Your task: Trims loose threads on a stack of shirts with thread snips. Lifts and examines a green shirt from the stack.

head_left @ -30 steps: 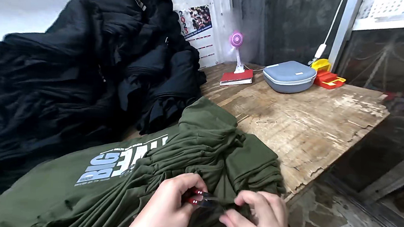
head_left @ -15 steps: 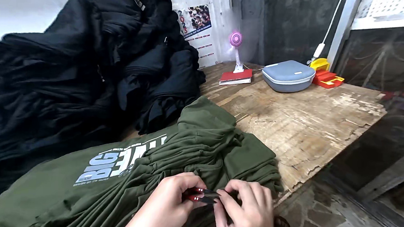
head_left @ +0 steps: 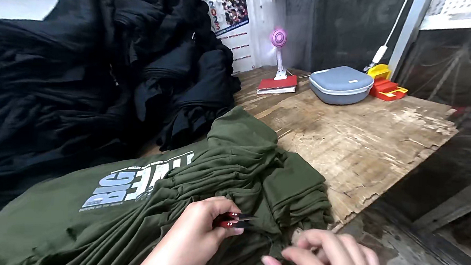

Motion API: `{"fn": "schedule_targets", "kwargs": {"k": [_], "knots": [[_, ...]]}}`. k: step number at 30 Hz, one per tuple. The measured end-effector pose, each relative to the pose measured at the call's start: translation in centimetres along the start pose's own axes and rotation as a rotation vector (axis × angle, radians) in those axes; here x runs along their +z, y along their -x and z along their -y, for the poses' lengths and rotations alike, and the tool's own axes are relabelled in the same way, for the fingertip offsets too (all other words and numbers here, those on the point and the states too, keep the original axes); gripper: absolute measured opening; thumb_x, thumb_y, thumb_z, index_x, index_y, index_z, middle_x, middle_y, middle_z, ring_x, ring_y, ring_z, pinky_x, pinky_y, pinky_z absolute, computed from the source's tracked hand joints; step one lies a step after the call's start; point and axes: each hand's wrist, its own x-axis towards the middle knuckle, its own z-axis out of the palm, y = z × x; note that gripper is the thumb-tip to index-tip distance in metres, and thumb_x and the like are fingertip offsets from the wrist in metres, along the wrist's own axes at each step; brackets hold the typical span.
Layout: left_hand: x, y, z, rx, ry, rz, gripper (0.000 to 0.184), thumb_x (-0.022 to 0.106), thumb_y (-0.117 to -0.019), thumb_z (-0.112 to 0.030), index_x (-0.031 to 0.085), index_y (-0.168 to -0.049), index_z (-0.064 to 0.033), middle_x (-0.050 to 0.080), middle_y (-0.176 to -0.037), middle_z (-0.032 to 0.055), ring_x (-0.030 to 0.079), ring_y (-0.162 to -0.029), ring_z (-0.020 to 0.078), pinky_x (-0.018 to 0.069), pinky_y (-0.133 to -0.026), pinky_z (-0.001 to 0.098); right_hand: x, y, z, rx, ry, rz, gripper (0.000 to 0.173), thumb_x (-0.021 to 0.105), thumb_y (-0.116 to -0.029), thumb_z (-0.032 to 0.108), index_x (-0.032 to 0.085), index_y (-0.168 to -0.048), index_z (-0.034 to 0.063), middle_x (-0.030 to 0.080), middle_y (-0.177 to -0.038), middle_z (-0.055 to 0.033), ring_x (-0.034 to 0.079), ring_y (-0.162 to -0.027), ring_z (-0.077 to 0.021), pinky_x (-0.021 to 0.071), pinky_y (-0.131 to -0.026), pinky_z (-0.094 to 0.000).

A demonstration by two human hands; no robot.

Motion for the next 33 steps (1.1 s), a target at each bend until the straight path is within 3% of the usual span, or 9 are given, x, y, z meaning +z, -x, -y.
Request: {"fn": "schedule_targets", "kwargs": {"k": [3,6,12,14,16,17,20,26,33], "knots": [[-0.1,0.0,-0.1,-0.011,-0.004,-0.001,0.011,0.072,-0.0876,-0.031,0.075,-0.092,-0.0216,0.070,-0.088,-0.0127,0.063,-0.075,-0.0052,0.0523,-0.065,0.0150,4.4,-0.8,1.4,0.027,0.136,-0.096,0.035,0.073,-0.0844,0.057,0.082,-0.087,0.0232,0.072,-0.102,0.0004,0.063,-0.099,-0.0244,0.0415,-0.090,-0.0522],[0.1,0.1,-0.2,-0.004,-0.010,-0.020,0.009,0.071,-0.0866,-0.028,0.075,-0.091,-0.0210,0.071,-0.088,-0.0123,0.063,-0.076,-0.0053,0.0527,-0.066,0.0147,7.4,-1.5,0.7,0.057,0.113,-0.169,0.014,0.072,-0.0836,0.039,0.081,-0.078,0.0286,0.071,-0.101,0.0054,0.062,-0.105,-0.0228,0.0378,-0.092,-0.0552],[0.7,0.9,-0.8,0.080,-0.058,-0.107,0.011,0.069,-0.0855,-0.017,0.074,-0.095,-0.0162,0.070,-0.092,-0.0064,0.065,-0.083,0.0000,0.0560,-0.073,0.0182,3.2,0.4,-1.4,-0.022,-0.245,-0.116,0.007,0.080,-0.0868,0.027,0.084,-0.082,0.0242,0.070,-0.096,0.0007,0.055,-0.111,-0.0213,0.0355,-0.096,-0.0474],[0.7,1.6,-1.8,0.098,-0.094,-0.121,0.025,0.077,-0.0869,-0.028,0.074,-0.108,-0.0157,0.071,-0.099,-0.0024,0.067,-0.091,0.0061,0.0578,-0.079,0.0254,2.8,1.6,-1.4,-0.029,-0.240,-0.129,0.006,0.080,-0.0871,0.027,0.084,-0.083,0.0227,0.070,-0.094,0.0001,0.055,-0.108,-0.0205,0.0350,-0.096,-0.0452],[0.5,2.3,-2.7,0.163,-0.182,-0.174,0.040,0.080,-0.0871,-0.041,0.074,-0.120,-0.0192,0.073,-0.106,-0.0001,0.066,-0.099,0.0144,0.0538,-0.087,0.0373,3.0,2.3,-1.3,-0.045,-0.210,-0.188,0.007,0.080,-0.0874,0.028,0.082,-0.083,0.0232,0.070,-0.092,0.0020,0.055,-0.108,-0.0177,0.0336,-0.098,-0.0425],[0.5,2.7,-3.1,0.216,-0.232,-0.222,0.035,0.080,-0.0884,-0.040,0.076,-0.118,-0.0216,0.074,-0.105,0.0005,0.064,-0.098,0.0174,0.0493,-0.086,0.0408,3.1,2.4,-1.2,-0.058,-0.199,-0.221,0.007,0.080,-0.0871,0.029,0.082,-0.083,0.0235,0.069,-0.092,0.0033,0.054,-0.107,-0.0162,0.0327,-0.098,-0.0407],[1.2,4.1,-4.1,0.359,-0.456,-0.346,0.019,0.074,-0.0951,-0.032,0.076,-0.114,-0.0267,0.072,-0.099,0.0001,0.061,-0.093,0.0196,0.0411,-0.088,0.0420,3.5,2.4,-0.9,-0.086,-0.176,-0.287,0.007,0.079,-0.0870,0.029,0.081,-0.083,0.0237,0.069,-0.092,0.0051,0.054,-0.105,-0.0136,0.0317,-0.098,-0.0382],[4.0,4.2,-4.3,0.535,-0.861,-0.434,0.024,0.058,-0.1008,-0.016,0.074,-0.120,-0.0161,0.071,-0.102,0.0051,0.056,-0.089,0.0242,0.0376,-0.084,0.0402,4.0,2.2,-0.6,-0.076,-0.176,-0.300,0.004,0.079,-0.0854,0.028,0.082,-0.083,0.0269,0.070,-0.096,0.0051,0.054,-0.108,-0.0144,0.0321,-0.098,-0.0404],[3.6,3.9,-3.6,0.480,-0.794,-0.524,0.018,0.066,-0.0971,-0.022,0.073,-0.114,-0.0206,0.069,-0.097,0.0019,0.054,-0.088,0.0222,0.0355,-0.083,0.0395,2.7,2.6,-2.2,0.069,-0.166,-0.158,0.020,0.075,-0.0847,0.048,0.080,-0.083,0.0288,0.072,-0.101,0.0034,0.059,-0.111,-0.0189,0.0367,-0.100,-0.0481]]}}
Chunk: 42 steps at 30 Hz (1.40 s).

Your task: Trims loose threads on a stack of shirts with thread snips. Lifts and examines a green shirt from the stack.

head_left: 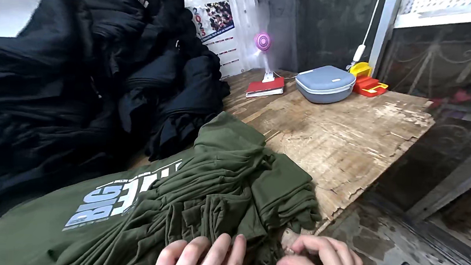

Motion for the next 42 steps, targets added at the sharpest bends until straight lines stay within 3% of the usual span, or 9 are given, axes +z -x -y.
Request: {"fn": "schedule_targets", "kwargs": {"k": [14,19,23,27,30,32,35,39,42], "knots": [[0.6,-1.0,-0.6,0.049,0.066,0.069,0.020,0.059,-0.0989,-0.017,0.074,-0.112,-0.0213,0.071,-0.101,0.0029,0.057,-0.090,0.0234,0.0376,-0.084,0.0414,2.1,-0.5,-0.1,0.040,-0.351,0.023,0.004,0.081,-0.0842,0.025,0.082,-0.082,0.0211,0.070,-0.101,-0.0001,0.059,-0.105,-0.0150,0.0450,-0.095,-0.0408],[0.7,-2.7,1.1,-0.178,0.299,0.283,0.032,0.073,-0.0906,-0.046,0.076,-0.115,-0.0257,0.065,-0.094,0.0052,0.061,-0.088,0.0242,0.0463,-0.079,0.0449,1.2,-1.7,-2.2,0.019,-0.234,0.158,0.013,0.073,-0.0868,0.036,0.079,-0.086,0.0251,0.073,-0.102,0.0068,0.063,-0.107,-0.0156,0.0408,-0.100,-0.0516],[1.5,-3.4,2.4,-0.516,0.478,0.309,0.009,0.078,-0.0772,-0.021,0.075,-0.085,-0.0179,0.067,-0.079,-0.0058,0.063,-0.070,0.0057,0.0552,-0.061,0.0285,2.0,-2.6,-2.2,0.000,-0.267,0.342,0.012,0.079,-0.0885,0.030,0.082,-0.096,0.0219,0.070,-0.088,0.0022,0.065,-0.082,-0.0136,0.0499,-0.085,-0.0455],[2.4,-4.7,4.9,-0.783,0.608,0.296,0.024,0.079,-0.0715,-0.022,0.070,-0.094,-0.0247,0.058,-0.071,-0.0128,0.052,-0.057,0.0028,0.0439,-0.050,0.0258,-3.3,-4.3,-1.3,0.073,-0.328,0.641,0.013,0.075,-0.0917,0.023,0.082,-0.090,0.0115,0.067,-0.082,-0.0067,0.064,-0.071,-0.0192,0.0551,-0.066,-0.0414],[3.6,-4.7,5.0,-0.612,0.617,0.245,0.034,0.074,-0.0764,-0.022,0.076,-0.109,-0.0308,0.064,-0.082,-0.0159,0.054,-0.065,-0.0031,0.0462,-0.057,0.0182,-2.3,-5.0,-1.0,0.012,-0.255,0.572,0.031,0.076,-0.0912,0.045,0.079,-0.099,0.0151,0.069,-0.100,-0.0075,0.066,-0.096,-0.0236,0.0561,-0.084,-0.0444],[4.3,-4.6,5.0,-0.400,0.513,0.207,0.025,0.065,-0.0750,-0.016,0.080,-0.090,-0.0302,0.063,-0.078,-0.0148,0.057,-0.067,-0.0027,0.0492,-0.058,0.0198,1.5,-4.3,-1.5,-0.098,-0.177,0.440,0.032,0.075,-0.0917,0.042,0.078,-0.116,0.0208,0.071,-0.105,-0.0064,0.067,-0.101,-0.0257,0.0565,-0.087,-0.0458],[4.1,-4.7,6.2,-0.193,0.364,0.322,0.012,0.065,-0.0670,-0.023,0.074,-0.070,-0.0298,0.059,-0.068,-0.0118,0.060,-0.060,0.0064,0.0507,-0.049,0.0353,3.0,-3.0,-2.3,-0.167,-0.213,0.285,0.011,0.073,-0.0941,0.027,0.082,-0.094,0.0203,0.069,-0.083,-0.0002,0.067,-0.086,-0.0184,0.0542,-0.082,-0.0383],[2.6,-4.6,6.2,-0.258,0.262,0.424,0.024,0.063,-0.0743,-0.051,0.074,-0.075,-0.0294,0.062,-0.070,-0.0095,0.062,-0.062,0.0095,0.0518,-0.050,0.0394,-3.3,-3.3,-3.1,-0.114,-0.156,0.647,0.013,0.073,-0.0940,0.024,0.083,-0.091,0.0173,0.072,-0.082,-0.0050,0.068,-0.085,-0.0237,0.0488,-0.091,-0.0506],[2.0,-5.3,3.4,-0.257,0.068,0.394,0.014,0.079,-0.0657,-0.015,0.074,-0.079,-0.0162,0.064,-0.072,0.0043,0.068,-0.070,0.0273,0.0545,-0.056,0.0483,-4.7,-3.9,-3.7,-0.030,-0.149,0.793,0.027,0.070,-0.0964,0.036,0.081,-0.088,0.0127,0.072,-0.080,-0.0056,0.067,-0.075,-0.0225,0.0516,-0.081,-0.0514]]}}
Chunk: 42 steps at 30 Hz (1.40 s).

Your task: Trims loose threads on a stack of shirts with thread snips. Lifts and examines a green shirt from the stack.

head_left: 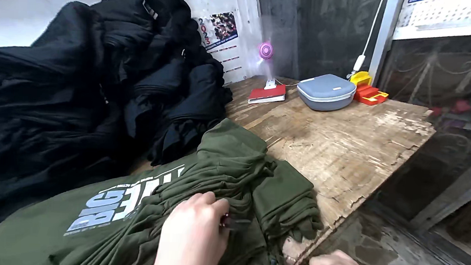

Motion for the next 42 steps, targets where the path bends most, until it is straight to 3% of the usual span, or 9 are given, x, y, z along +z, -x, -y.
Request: {"fn": "schedule_targets", "kwargs": {"k": [4,9,16,21,26,29,32,36,42], "knots": [[1.2,0.0,-2.4,0.008,0.045,-0.003,0.038,0.074,-0.0617,0.012,0.071,-0.092,-0.0113,0.067,-0.080,0.0072,0.070,-0.078,0.0298,0.0576,-0.067,0.0477,2.8,-2.7,1.1,0.121,-0.141,-0.393,0.029,0.061,-0.1025,0.033,0.081,-0.096,0.0136,0.070,-0.084,-0.0016,0.067,-0.082,-0.0172,0.0556,-0.078,-0.0413],[-0.9,0.6,-0.8,0.058,0.410,0.279,0.033,0.081,-0.0810,-0.031,0.074,-0.110,-0.0179,0.071,-0.101,0.0036,0.068,-0.098,0.0239,0.0568,-0.087,0.0483,5.9,-4.0,1.0,0.060,-0.247,-0.546,0.016,0.066,-0.0943,0.011,0.080,-0.103,0.0118,0.070,-0.097,-0.0039,0.066,-0.089,-0.0153,0.0569,-0.081,-0.0351],[-0.4,1.3,0.5,0.041,0.573,0.277,0.024,0.070,-0.0778,-0.003,0.078,-0.093,-0.0192,0.074,-0.091,-0.0065,0.070,-0.080,0.0057,0.0606,-0.072,0.0301,7.1,-5.2,3.3,-0.061,-0.103,-0.620,0.040,0.082,-0.0849,0.032,0.076,-0.119,0.0119,0.069,-0.115,-0.0114,0.067,-0.102,-0.0227,0.0579,-0.086,-0.0408],[0.3,0.6,1.9,-0.157,0.636,0.265,0.019,0.064,-0.0872,-0.008,0.074,-0.097,-0.0202,0.069,-0.081,-0.0103,0.062,-0.068,0.0013,0.0539,-0.061,0.0257,8.1,-9.5,3.4,-0.213,-0.580,-0.710,0.032,0.064,-0.0873,-0.013,0.070,-0.117,-0.0042,0.078,-0.106,-0.0064,0.076,-0.096,-0.0127,0.0651,-0.086,-0.0293],[0.9,-0.1,2.6,-0.339,0.794,0.290,0.014,0.063,-0.0945,-0.017,0.074,-0.100,-0.0226,0.071,-0.084,-0.0103,0.065,-0.074,0.0025,0.0546,-0.066,0.0243,7.6,-10.4,1.6,-0.323,-0.665,-0.419,0.064,0.057,-0.0709,-0.007,0.053,-0.135,-0.0025,0.066,-0.111,-0.0062,0.067,-0.093,-0.0136,0.0599,-0.075,-0.0301],[1.0,0.0,2.3,-0.344,0.816,0.301,0.015,0.064,-0.0926,-0.014,0.073,-0.102,-0.0217,0.072,-0.083,-0.0106,0.066,-0.072,0.0022,0.0550,-0.064,0.0233,7.5,-9.2,2.4,-0.283,-0.289,-0.474,0.048,0.080,-0.0783,0.010,0.072,-0.125,0.0120,0.063,-0.119,-0.0085,0.065,-0.100,-0.0136,0.0606,-0.081,-0.0288],[0.8,0.8,2.2,-0.273,0.864,0.294,0.023,0.068,-0.0882,-0.013,0.072,-0.110,-0.0203,0.073,-0.086,-0.0099,0.067,-0.073,0.0024,0.0567,-0.064,0.0226,7.0,-7.2,2.1,-0.284,0.028,-0.778,0.016,0.072,-0.0917,0.013,0.083,-0.099,0.0206,0.077,-0.094,0.0026,0.069,-0.088,-0.0097,0.0535,-0.086,-0.0333],[-0.5,2.8,1.4,-0.124,0.703,0.187,0.051,0.080,-0.0859,-0.044,0.068,-0.129,-0.0175,0.070,-0.109,-0.0046,0.065,-0.098,0.0077,0.0554,-0.086,0.0300,4.9,-4.5,1.5,-0.172,-0.108,-0.752,0.008,0.074,-0.0924,0.012,0.082,-0.092,0.0143,0.077,-0.089,0.0024,0.070,-0.091,-0.0080,0.0516,-0.095,-0.0338],[-0.3,3.5,-1.7,0.092,0.293,-0.106,0.018,0.071,-0.0950,-0.033,0.078,-0.109,-0.0229,0.071,-0.100,0.0008,0.063,-0.094,0.0226,0.0456,-0.082,0.0441,6.0,-4.1,2.1,-0.245,-0.237,-0.734,0.006,0.075,-0.0928,0.010,0.081,-0.094,0.0105,0.078,-0.092,0.0004,0.070,-0.092,-0.0082,0.0527,-0.094,-0.0318]]}}
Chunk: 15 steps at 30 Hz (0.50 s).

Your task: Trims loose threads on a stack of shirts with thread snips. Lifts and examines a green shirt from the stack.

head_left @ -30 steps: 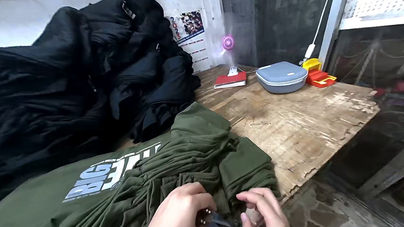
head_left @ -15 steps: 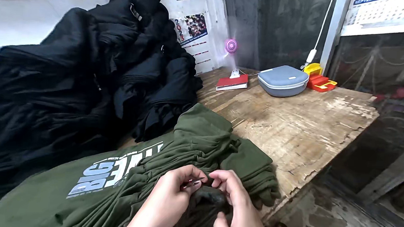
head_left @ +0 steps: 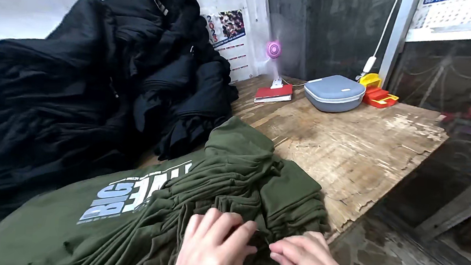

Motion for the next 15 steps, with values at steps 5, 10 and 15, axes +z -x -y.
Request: {"fn": "schedule_targets", "kwargs": {"k": [5,10,15], "knots": [[0.7,-0.2,0.4,-0.007,-0.079,-0.030,0.019,0.066,-0.0979,-0.038,0.077,-0.103,-0.0239,0.071,-0.091,-0.0027,0.062,-0.087,0.0195,0.0457,-0.078,0.0410,-0.5,-0.2,-0.3,0.123,0.150,0.073,0.014,0.076,-0.0872,0.024,0.080,-0.098,0.0164,0.076,-0.100,0.0023,0.067,-0.098,-0.0144,0.0522,-0.088,-0.0404],[1.4,-0.9,1.9,-0.128,0.065,0.065,0.016,0.074,-0.0719,-0.022,0.077,-0.087,-0.0231,0.066,-0.077,-0.0057,0.066,-0.076,0.0155,0.0540,-0.067,0.0406,0.6,-1.0,-1.7,0.199,0.101,0.192,0.009,0.081,-0.0852,0.028,0.084,-0.093,0.0239,0.067,-0.119,-0.0029,0.059,-0.111,-0.0188,0.0467,-0.095,-0.0440],[0.9,-1.3,2.6,-0.190,0.156,-0.051,0.020,0.075,-0.0746,-0.020,0.073,-0.095,-0.0200,0.068,-0.085,-0.0087,0.065,-0.079,0.0053,0.0568,-0.073,0.0280,-0.3,-1.0,-1.7,0.168,-0.265,0.090,0.002,0.083,-0.0867,0.019,0.085,-0.086,0.0173,0.067,-0.102,-0.0028,0.058,-0.104,-0.0112,0.0495,-0.091,-0.0269]]}}
